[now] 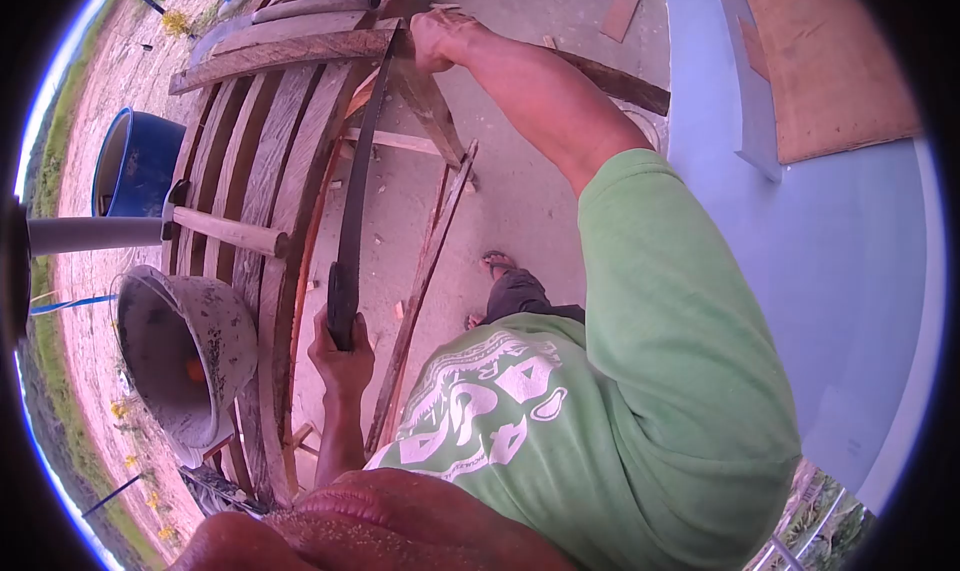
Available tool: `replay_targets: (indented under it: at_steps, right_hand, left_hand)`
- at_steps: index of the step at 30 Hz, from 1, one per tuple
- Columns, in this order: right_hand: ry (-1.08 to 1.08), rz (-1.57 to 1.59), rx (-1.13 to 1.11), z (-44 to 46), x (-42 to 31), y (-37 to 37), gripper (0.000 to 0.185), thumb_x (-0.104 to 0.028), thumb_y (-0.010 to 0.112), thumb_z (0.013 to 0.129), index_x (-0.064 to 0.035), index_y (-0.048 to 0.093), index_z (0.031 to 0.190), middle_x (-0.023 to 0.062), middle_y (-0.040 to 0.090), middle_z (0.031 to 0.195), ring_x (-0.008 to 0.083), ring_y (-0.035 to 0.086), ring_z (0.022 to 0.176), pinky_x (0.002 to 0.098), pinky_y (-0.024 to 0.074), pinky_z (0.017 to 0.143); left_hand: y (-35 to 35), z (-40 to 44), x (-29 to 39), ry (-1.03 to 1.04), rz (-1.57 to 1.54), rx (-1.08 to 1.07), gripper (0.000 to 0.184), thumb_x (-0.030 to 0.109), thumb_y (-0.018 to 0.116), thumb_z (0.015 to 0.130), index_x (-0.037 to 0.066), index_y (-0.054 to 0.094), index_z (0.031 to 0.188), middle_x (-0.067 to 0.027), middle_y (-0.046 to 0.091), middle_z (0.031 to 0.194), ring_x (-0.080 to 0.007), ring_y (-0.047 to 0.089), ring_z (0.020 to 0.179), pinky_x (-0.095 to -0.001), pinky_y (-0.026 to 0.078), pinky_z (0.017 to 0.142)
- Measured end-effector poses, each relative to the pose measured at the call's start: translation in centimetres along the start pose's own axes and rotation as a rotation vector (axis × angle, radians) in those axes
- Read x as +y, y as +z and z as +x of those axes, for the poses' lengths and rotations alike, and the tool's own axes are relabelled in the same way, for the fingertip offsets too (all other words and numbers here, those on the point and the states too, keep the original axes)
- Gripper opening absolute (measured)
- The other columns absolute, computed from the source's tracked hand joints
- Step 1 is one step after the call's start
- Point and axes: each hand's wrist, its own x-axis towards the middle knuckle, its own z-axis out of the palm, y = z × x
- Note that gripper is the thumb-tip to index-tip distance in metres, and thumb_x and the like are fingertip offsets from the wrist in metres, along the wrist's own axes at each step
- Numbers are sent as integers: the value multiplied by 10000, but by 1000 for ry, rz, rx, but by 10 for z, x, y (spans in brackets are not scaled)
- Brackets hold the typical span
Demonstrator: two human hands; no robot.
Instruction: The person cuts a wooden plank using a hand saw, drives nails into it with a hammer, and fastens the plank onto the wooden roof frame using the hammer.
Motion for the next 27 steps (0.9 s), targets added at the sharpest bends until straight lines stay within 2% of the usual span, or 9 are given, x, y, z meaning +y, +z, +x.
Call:
replay_targets:
  at_steps: [5,9,13,18,20,21,25,26,27]
  right_hand:
    - [-100,27,67,5,5,2,378,-134,641,746,40,669,1081,250,697,1069,349,693,1019,420,569,857]
    - [-101,77,78,-9,3,0,368,-122,638,738,40,670,1067,246,701,1062,352,698,1004,411,571,848]
    - [-40,52,14,-11,-2,-8,366,-106,612,737,39,674,1067,247,705,1050,364,703,985,408,573,842]
    - [-68,43,45,-5,5,-4,402,-135,642,735,20,676,1104,229,705,1070,350,698,1006,416,576,825]
    - [-77,45,42,-6,2,-1,413,-148,659,733,10,674,1115,215,703,1090,340,695,1017,416,572,834]
    - [-65,53,26,-5,2,-1,417,-153,666,733,5,674,1119,208,703,1101,335,693,1021,415,569,841]
    - [-48,53,72,-3,5,0,433,-155,666,728,5,663,1130,205,703,1100,331,695,1007,410,568,836]
    - [-45,52,22,-5,2,-6,428,-144,656,726,9,662,1126,210,702,1095,328,692,1015,404,568,837]
    - [-56,53,8,-4,-1,0,416,-141,653,723,11,668,1110,211,703,1086,329,693,1011,403,568,835]
  left_hand:
    - [102,202,66,113,-6,8,290,163,686,883,65,591,1139,-245,692,891,-463,675,847,-475,529,704]
    - [75,161,71,70,15,-25,288,148,680,881,55,589,1137,-248,688,870,-457,676,826,-453,530,709]
    - [-1,-2,-2,29,46,-6,320,-4,673,874,6,594,1183,-127,711,860,-194,711,758,-330,555,717]
    - [52,90,12,239,-3,36,285,48,682,885,14,591,1153,-146,703,832,-206,710,729,-348,549,665]
    - [99,191,65,52,-42,-34,264,132,686,880,47,576,1105,-252,668,812,-453,667,769,-472,526,656]
    - [110,219,85,204,-17,43,279,133,693,872,37,573,1105,-255,665,810,-461,662,765,-483,521,656]
    - [62,132,57,38,36,-31,274,109,680,878,31,579,1121,-239,666,809,-429,678,754,-436,536,671]
    - [43,85,24,176,20,20,286,85,676,887,38,593,1157,-210,683,827,-348,708,729,-400,542,663]
    - [19,34,-3,-85,15,-79,300,70,682,890,31,604,1177,-178,698,851,-246,717,730,-365,547,664]
